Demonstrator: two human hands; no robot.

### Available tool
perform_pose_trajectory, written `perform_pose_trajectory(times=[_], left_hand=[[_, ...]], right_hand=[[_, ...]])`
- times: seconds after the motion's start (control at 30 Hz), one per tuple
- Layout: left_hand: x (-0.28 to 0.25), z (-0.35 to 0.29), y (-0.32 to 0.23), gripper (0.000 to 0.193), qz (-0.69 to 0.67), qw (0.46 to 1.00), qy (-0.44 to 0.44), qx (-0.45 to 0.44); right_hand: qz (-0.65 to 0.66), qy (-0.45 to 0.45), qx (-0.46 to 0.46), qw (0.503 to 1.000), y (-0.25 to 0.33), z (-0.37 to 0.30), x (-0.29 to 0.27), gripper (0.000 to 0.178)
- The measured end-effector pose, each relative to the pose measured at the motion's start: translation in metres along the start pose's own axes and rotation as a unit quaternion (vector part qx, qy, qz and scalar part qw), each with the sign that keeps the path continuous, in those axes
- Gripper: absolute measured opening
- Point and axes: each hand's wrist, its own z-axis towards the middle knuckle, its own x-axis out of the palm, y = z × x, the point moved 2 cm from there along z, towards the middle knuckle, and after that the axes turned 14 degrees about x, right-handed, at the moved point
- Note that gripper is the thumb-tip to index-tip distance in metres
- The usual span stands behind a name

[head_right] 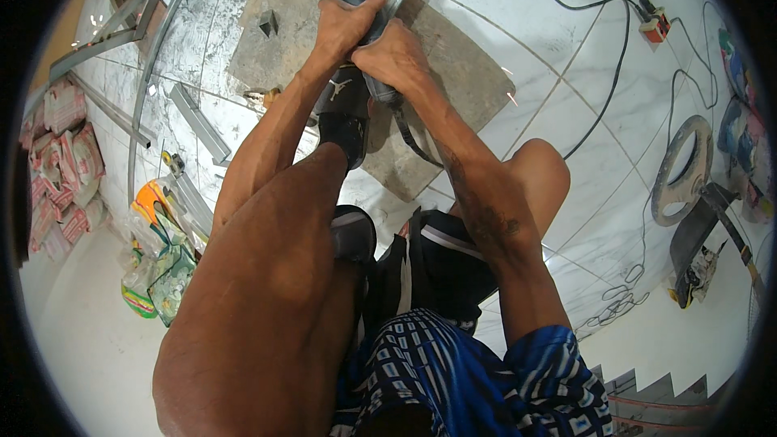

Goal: The person uses an angle grinder to cut through a metal profile, then uses pliers to bend the cut section, and finally fits two metal pieces together.

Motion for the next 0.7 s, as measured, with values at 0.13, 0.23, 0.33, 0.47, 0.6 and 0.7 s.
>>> perform_pose_trajectory(times=[0.13, 0.23, 0.33, 0.47, 0.6, 0.7], left_hand=[[-0.001, 0.000, 0.001, 0.097, -0.009, 1.000, 0.002, 0.002], [-0.001, 0.000, 0.000, 0.098, -0.018, 1.000, 0.003, 0.012], [-0.001, 0.002, 0.002, 0.099, -0.013, 1.000, 0.001, 0.024], [-0.003, -0.002, -0.003, 0.099, -0.008, 1.000, -0.009, 0.029], [-0.007, -0.005, -0.008, 0.099, 0.005, 0.999, -0.027, 0.020], [-0.011, -0.005, -0.010, 0.099, 0.019, 1.000, -0.003, 0.013]], right_hand=[[0.068, 0.044, -0.022, 0.997, 0.001, -0.001, 0.002, 0.057], [0.021, 0.013, -0.036, 0.999, 0.001, 0.003, 0.002, 0.049], [0.053, 0.015, -0.070, 0.996, -0.003, 0.006, 0.007, 0.044], [0.041, 0.014, -0.035, 0.998, 0.001, 0.000, 0.006, 0.038], [0.050, 0.037, -0.038, 0.997, 0.014, -0.010, 0.000, 0.037], [0.040, 0.035, -0.029, 0.998, 0.015, -0.010, -0.001, 0.038]])
